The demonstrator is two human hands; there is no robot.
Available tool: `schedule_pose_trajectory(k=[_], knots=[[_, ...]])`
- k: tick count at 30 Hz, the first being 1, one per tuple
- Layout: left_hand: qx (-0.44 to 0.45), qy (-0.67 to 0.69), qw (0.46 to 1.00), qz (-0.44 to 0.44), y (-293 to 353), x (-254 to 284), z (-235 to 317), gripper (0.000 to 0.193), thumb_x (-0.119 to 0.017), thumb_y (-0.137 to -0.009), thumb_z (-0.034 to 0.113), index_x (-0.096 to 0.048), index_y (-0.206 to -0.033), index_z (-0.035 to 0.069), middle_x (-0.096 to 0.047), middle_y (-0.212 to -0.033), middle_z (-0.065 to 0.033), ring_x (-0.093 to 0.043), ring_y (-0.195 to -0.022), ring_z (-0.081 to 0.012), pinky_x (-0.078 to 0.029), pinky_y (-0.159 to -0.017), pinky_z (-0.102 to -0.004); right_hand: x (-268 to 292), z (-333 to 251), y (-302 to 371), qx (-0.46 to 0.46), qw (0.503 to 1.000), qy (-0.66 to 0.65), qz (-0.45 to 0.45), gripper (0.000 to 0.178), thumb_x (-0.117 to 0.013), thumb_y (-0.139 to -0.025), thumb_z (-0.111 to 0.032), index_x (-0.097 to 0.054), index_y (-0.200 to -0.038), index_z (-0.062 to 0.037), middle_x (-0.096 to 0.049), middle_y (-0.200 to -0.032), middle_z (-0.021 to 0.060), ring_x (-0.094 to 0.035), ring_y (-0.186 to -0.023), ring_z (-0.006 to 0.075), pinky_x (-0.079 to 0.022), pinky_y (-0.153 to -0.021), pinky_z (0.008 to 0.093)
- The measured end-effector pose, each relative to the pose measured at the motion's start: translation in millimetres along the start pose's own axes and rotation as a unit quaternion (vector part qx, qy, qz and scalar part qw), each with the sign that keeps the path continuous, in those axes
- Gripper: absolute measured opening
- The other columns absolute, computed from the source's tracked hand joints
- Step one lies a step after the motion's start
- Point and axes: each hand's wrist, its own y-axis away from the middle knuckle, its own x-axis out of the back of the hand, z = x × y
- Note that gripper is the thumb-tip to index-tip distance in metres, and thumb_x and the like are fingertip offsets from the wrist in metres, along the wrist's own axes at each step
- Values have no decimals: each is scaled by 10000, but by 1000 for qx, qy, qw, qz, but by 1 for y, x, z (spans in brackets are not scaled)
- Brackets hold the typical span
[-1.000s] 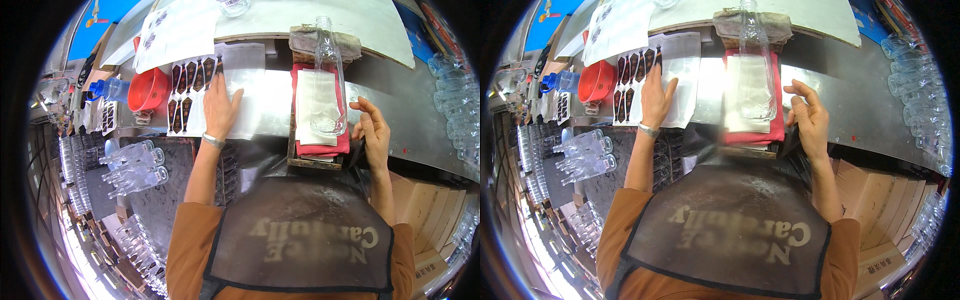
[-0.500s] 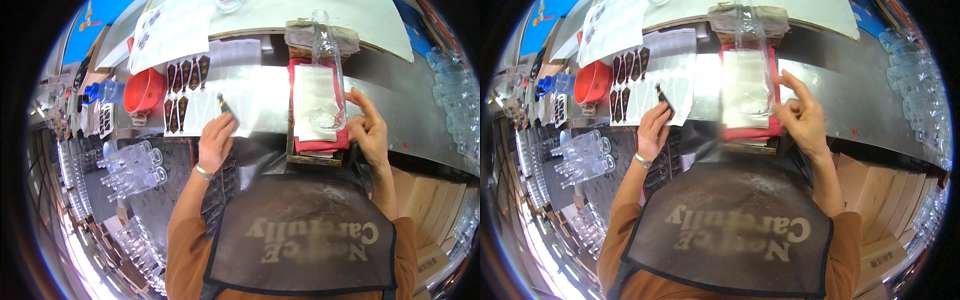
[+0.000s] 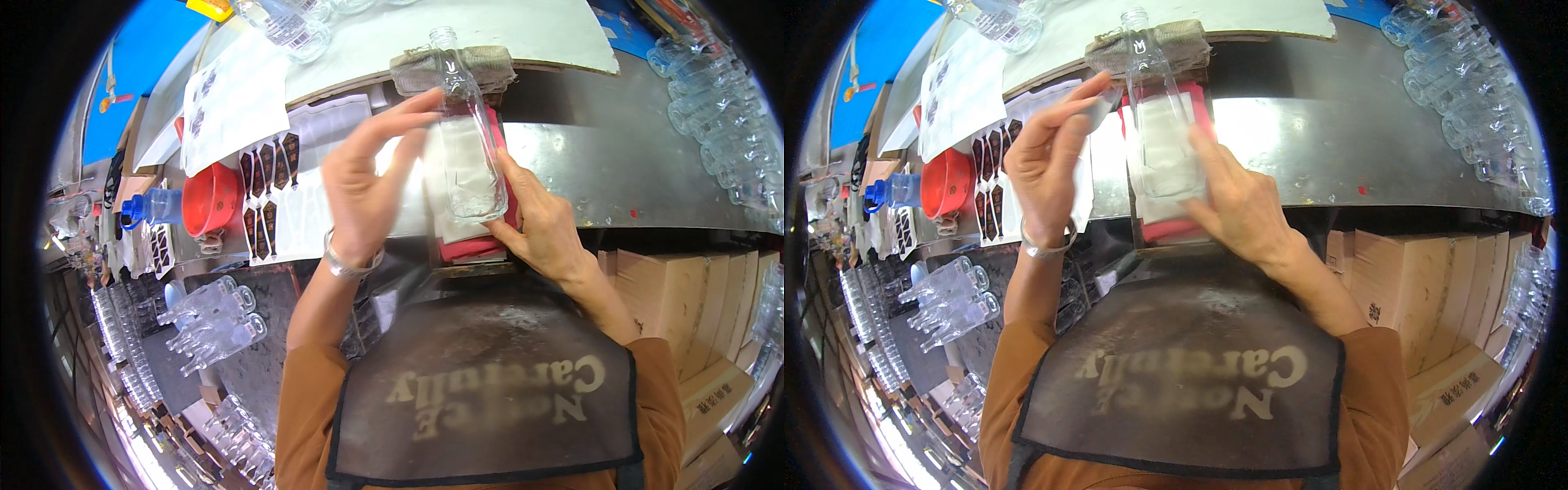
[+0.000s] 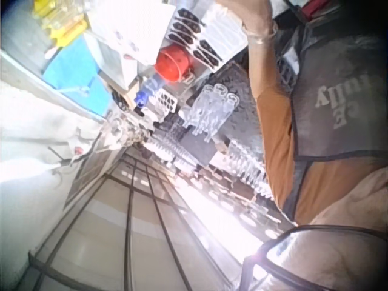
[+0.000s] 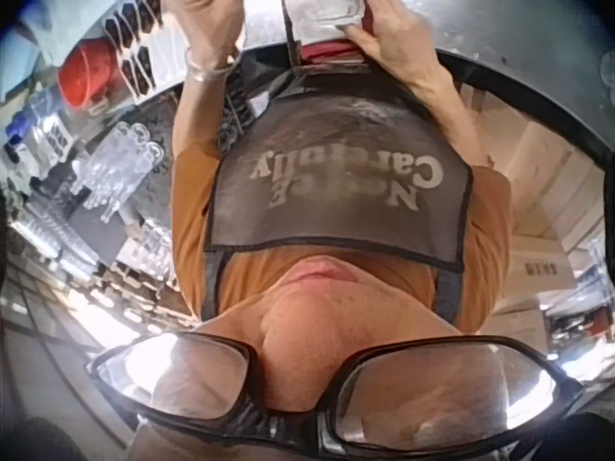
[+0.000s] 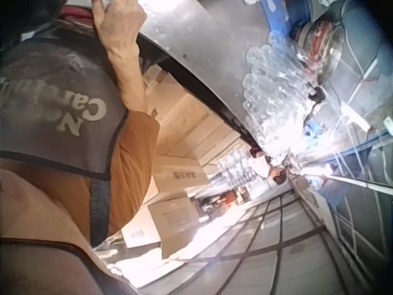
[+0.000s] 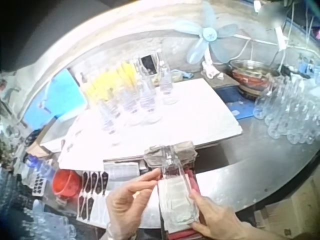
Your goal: The person repeatedly picks up clear plastic bottles, applies a dark rectangular label to the side, and wipes the surface with a cloth. The person handles the bottles one at a time, rotating them to position the label, then places them on the table.
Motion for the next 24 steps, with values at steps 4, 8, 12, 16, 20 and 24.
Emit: schedule_pose_trajectory(k=[4, 8, 12, 16, 20, 24], knots=[[-317, -290, 888, -165, -22, -23, -10, 209, -743, -807, 19, -693, -1007, 50, -714, -1181, -112, -683, -1116, -266, -559, -941, -363, 6, -3, -1, -15, 1000, -10, -15, 816, -810, -764, -116, -424, -1477, -22, -615, -1257, 229, -652, -942, 422, -550, -775, 428], [-328, -310, 858, -244, -7, -21, -25, 199, -762, -786, 62, -676, -964, 40, -692, -1200, -120, -653, -1167, -291, -544, -980, -414, 12, 9, 0, 11, 999, -40, -22, 779, -809, -779, -115, -450, -1462, -13, -639, -1206, 200, -652, -757, 307, -538, -677, 381], [-291, -285, 868, -284, -5, -21, -15, 233, -805, -740, 133, -637, -875, 42, -683, -1205, -141, -643, -1181, -318, -538, -980, -434, 31, 18, -12, -68, 978, -185, -70, 603, -722, -877, -121, -503, -1428, -5, -666, -1123, 117, -548, -622, 93, -473, -581, 265], [-212, -223, 935, -174, -1, -19, -14, 258, -834, -727, 180, -657, -867, 56, -650, -1280, -168, -624, -1204, -358, -511, -1007, -458, 33, 25, -27, -186, 931, -303, -81, 448, -591, -996, -169, -522, -1406, -2, -674, -1031, 52, -504, -630, 34, -435, -571, 225], [-100, -366, 919, -112, 2, -26, -37, 591, -729, -872, 288, -571, -1397, 66, -342, -1568, -266, -360, -1443, -418, -336, -1151, -481, 21, 17, -42, -168, 944, -277, -61, 486, -612, -1002, -236, -508, -1398, 26, -686, -1031, 67, -538, -641, 44, -453, -603, 234], [-102, -361, 918, -133, -5, -17, -46, 746, -749, -815, 325, -481, -1494, 172, -268, -1602, -255, -274, -1477, -433, -221, -1168, -601, 13, 18, -47, -136, 969, -202, -39, 566, -661, -967, -284, -495, -1400, 42, -687, -1034, 96, -570, -660, 62, -458, -620, 258]])
